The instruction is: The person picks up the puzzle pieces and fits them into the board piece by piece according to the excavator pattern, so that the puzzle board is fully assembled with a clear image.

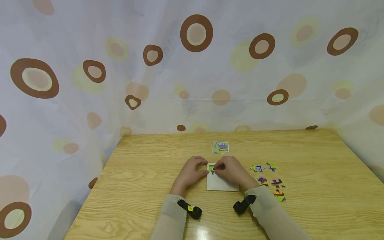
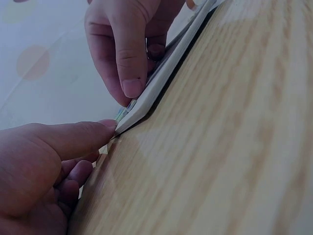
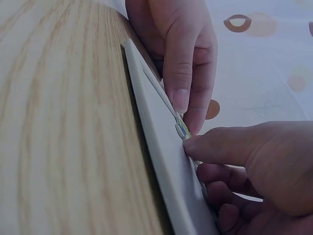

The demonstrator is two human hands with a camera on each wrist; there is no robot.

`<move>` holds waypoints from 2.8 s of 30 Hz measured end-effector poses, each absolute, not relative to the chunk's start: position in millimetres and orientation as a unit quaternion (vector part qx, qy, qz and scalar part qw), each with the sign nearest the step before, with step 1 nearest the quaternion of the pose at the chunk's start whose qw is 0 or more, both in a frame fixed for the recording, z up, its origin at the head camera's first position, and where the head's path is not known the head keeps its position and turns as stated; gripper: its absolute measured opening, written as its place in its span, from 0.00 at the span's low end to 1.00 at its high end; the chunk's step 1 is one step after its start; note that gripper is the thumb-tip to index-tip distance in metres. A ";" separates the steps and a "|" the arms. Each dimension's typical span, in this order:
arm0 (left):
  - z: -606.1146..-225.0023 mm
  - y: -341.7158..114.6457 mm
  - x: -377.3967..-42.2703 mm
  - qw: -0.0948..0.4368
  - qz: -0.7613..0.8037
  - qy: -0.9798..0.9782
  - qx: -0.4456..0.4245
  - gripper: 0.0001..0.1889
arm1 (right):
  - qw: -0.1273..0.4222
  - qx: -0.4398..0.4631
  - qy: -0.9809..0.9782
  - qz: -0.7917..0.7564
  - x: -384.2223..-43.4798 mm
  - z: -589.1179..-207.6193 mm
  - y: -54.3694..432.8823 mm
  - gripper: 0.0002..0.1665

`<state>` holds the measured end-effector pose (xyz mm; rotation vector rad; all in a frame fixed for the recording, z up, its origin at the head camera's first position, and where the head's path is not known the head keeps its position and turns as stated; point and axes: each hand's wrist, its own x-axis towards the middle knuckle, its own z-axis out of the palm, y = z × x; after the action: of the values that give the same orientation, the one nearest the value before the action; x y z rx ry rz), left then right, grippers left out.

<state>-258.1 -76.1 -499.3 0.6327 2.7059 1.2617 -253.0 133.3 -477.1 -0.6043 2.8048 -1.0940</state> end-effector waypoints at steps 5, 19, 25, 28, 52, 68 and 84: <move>-499.3 -75.5 -257.0 0.046 0.416 0.885 0.205 0.19 | 0.036 -0.201 0.909 -0.363 -250.1 -475.1 134.8 0.03; -499.5 -76.6 -258.0 0.040 0.419 0.882 0.213 0.18 | 0.029 -0.193 0.912 -0.361 -248.5 -467.2 139.1 0.03; -498.4 -75.2 -257.3 0.047 0.417 0.883 0.212 0.18 | 0.029 -0.188 0.913 -0.360 -245.3 -462.2 142.9 0.05; -498.3 -74.8 -257.0 0.047 0.419 0.882 0.209 0.18 | 0.024 -0.188 0.912 -0.363 -243.3 -459.1 145.2 0.06; -498.3 -74.6 -258.3 0.043 0.416 0.886 0.201 0.18 | -0.044 -0.201 0.915 -0.348 -231.2 -438.2 192.3 0.08; -497.7 -74.2 -257.0 0.044 0.421 0.884 0.199 0.18 | -0.033 -0.200 0.920 -0.336 -228.5 -434.3 222.6 0.11; -498.7 -73.6 -256.6 0.049 0.417 0.887 0.195 0.18 | -0.010 -0.173 0.924 -0.341 -227.5 -444.3 244.0 0.14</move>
<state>-256.6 -73.6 -498.7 0.5940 2.7016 1.2696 -227.5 244.0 -444.3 -0.5461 2.9207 -1.0773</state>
